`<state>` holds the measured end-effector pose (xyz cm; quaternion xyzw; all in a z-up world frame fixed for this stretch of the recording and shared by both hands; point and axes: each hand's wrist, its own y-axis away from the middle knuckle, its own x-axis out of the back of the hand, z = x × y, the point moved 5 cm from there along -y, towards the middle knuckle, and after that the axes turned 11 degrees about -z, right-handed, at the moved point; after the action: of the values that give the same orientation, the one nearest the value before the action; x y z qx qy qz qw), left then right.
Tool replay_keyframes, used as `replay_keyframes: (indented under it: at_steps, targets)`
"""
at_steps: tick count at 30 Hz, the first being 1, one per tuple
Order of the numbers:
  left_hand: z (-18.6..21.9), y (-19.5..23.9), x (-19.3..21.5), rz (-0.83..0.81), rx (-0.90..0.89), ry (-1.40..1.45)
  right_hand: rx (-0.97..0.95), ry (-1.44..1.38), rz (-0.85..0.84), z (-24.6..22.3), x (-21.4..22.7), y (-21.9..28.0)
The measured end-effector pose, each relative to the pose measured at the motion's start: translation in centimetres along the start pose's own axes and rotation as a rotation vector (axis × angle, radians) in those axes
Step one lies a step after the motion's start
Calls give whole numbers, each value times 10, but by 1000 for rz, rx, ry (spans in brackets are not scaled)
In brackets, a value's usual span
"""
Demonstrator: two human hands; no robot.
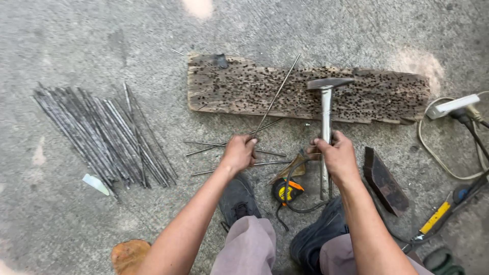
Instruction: Cutting metal rods with an angle grinder and straightening them using a hammer on a wooden block.
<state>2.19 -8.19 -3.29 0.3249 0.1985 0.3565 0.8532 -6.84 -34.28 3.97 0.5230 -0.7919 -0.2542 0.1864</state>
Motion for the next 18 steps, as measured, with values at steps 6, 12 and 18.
replay_keyframes:
  at_steps: [6, 12, 18]
  targets:
    - [22, 2, 23, 194, -50, -546, 230, 702, 127, 13, 15, -11]
    - [62, 16, 39, 229, -97, -676, 336, 803, 97, -19, -14, 3]
    - [57, 7, 34, 233, -81, -714, 264, 1030, -25, -34, -31, 1]
